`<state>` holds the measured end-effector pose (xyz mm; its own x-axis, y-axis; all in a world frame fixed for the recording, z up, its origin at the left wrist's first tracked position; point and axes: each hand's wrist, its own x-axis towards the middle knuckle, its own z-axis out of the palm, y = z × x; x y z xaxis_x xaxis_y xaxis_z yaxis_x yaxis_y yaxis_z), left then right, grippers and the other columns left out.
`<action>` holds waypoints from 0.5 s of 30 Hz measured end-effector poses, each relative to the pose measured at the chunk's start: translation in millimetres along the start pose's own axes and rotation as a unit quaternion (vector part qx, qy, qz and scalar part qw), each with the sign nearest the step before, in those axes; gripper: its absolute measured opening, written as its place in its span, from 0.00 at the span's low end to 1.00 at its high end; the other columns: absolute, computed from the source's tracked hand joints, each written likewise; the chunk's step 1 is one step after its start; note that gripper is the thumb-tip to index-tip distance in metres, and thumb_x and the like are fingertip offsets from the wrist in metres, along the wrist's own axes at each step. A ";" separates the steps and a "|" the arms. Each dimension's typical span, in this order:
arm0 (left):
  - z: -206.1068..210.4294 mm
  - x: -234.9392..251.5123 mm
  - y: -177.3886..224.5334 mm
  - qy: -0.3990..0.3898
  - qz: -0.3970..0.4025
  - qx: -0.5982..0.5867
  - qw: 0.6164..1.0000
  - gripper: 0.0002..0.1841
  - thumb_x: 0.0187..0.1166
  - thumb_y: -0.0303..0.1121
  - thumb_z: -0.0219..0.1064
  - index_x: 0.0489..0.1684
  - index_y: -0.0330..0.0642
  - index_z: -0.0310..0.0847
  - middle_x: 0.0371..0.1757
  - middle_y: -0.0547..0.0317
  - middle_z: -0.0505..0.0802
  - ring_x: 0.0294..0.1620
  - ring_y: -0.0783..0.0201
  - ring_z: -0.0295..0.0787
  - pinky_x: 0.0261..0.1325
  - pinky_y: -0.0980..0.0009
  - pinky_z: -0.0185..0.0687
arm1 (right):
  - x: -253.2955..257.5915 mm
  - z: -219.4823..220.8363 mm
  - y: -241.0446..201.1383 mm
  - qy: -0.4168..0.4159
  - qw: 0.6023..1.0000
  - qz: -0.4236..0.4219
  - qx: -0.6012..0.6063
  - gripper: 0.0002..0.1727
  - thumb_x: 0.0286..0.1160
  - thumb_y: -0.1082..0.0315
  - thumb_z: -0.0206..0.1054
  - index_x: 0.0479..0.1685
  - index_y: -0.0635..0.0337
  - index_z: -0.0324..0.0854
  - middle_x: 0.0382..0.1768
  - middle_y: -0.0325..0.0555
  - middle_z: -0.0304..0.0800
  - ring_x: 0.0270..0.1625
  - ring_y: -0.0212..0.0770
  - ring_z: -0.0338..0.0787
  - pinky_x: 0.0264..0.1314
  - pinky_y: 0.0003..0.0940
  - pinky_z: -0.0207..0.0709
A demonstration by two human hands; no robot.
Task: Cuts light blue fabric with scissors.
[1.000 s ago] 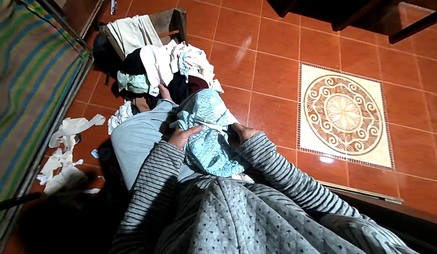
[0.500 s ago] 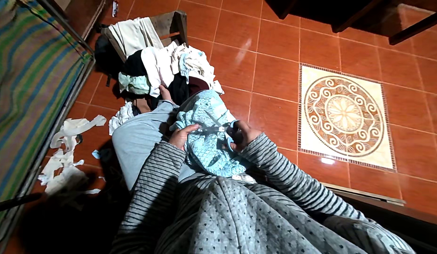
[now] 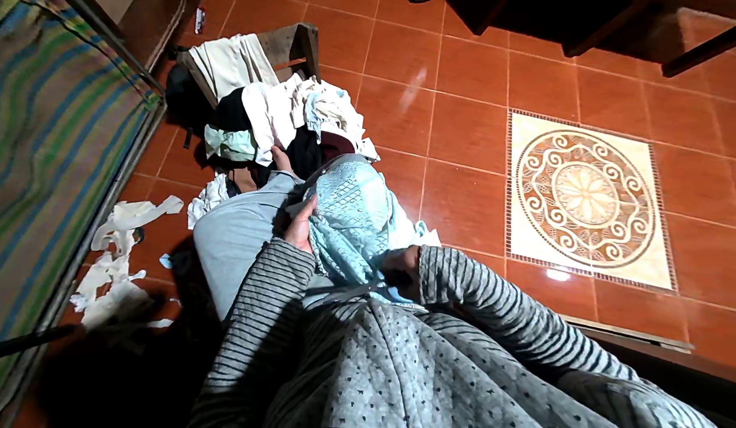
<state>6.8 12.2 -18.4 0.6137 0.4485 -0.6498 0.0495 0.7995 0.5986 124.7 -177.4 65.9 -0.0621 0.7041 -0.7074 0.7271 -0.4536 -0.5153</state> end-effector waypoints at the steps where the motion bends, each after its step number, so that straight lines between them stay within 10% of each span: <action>1: 0.8 0.6 0.1 0.017 -0.002 -0.015 1.000 0.20 0.91 0.48 0.52 0.69 0.46 0.77 0.52 0.53 0.92 0.53 0.60 0.91 0.54 0.59 0.89 | 1.4 8.3 13.2 0.005 0.999 -0.047 0.010 0.15 0.69 0.74 0.72 0.52 0.75 0.85 0.49 0.70 0.89 0.56 0.66 0.89 0.64 0.63 0.76; 4: 1.3 -0.1 4.8 0.061 0.022 -0.032 0.997 0.15 0.90 0.41 0.55 0.63 0.44 0.79 0.48 0.53 0.92 0.48 0.60 0.92 0.50 0.60 0.89 | 16.5 49.4 61.9 0.148 0.963 -0.204 0.097 0.11 0.52 0.66 0.78 0.25 0.65 0.86 0.21 0.52 0.85 0.26 0.46 0.87 0.30 0.47 0.79; 7: 2.4 -4.1 7.8 0.068 0.047 -0.022 0.996 0.14 0.90 0.40 0.55 0.61 0.44 0.79 0.46 0.54 0.92 0.46 0.62 0.91 0.48 0.62 0.89 | -12.0 -4.4 6.3 -0.021 0.995 -0.016 0.101 0.16 0.68 0.74 0.76 0.53 0.72 0.84 0.44 0.61 0.89 0.49 0.51 0.89 0.59 0.49 0.79; 10: -0.3 -5.5 8.0 0.021 0.058 -0.020 0.998 0.15 0.93 0.40 0.49 0.61 0.46 0.79 0.45 0.57 0.92 0.46 0.65 0.92 0.49 0.64 0.89 | -7.3 -10.3 5.0 0.084 0.972 -0.024 0.219 0.23 0.65 0.71 0.76 0.59 0.73 0.79 0.45 0.56 0.89 0.45 0.41 0.89 0.55 0.41 0.82; 15: 3.2 -11.6 4.1 0.056 0.126 0.038 0.990 0.15 0.90 0.36 0.55 0.67 0.41 0.77 0.56 0.58 0.89 0.57 0.68 0.86 0.62 0.64 0.83 | 17.6 -17.3 0.7 0.304 0.940 0.043 0.149 0.27 0.71 0.59 0.75 0.63 0.72 0.81 0.50 0.65 0.91 0.52 0.59 0.92 0.62 0.59 0.80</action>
<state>2.5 9.0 -7.0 0.5229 0.6743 -0.5214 -0.0323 0.6269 0.7784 135.9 -156.0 61.4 0.4564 0.7983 -0.3929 0.4820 -0.5930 -0.6450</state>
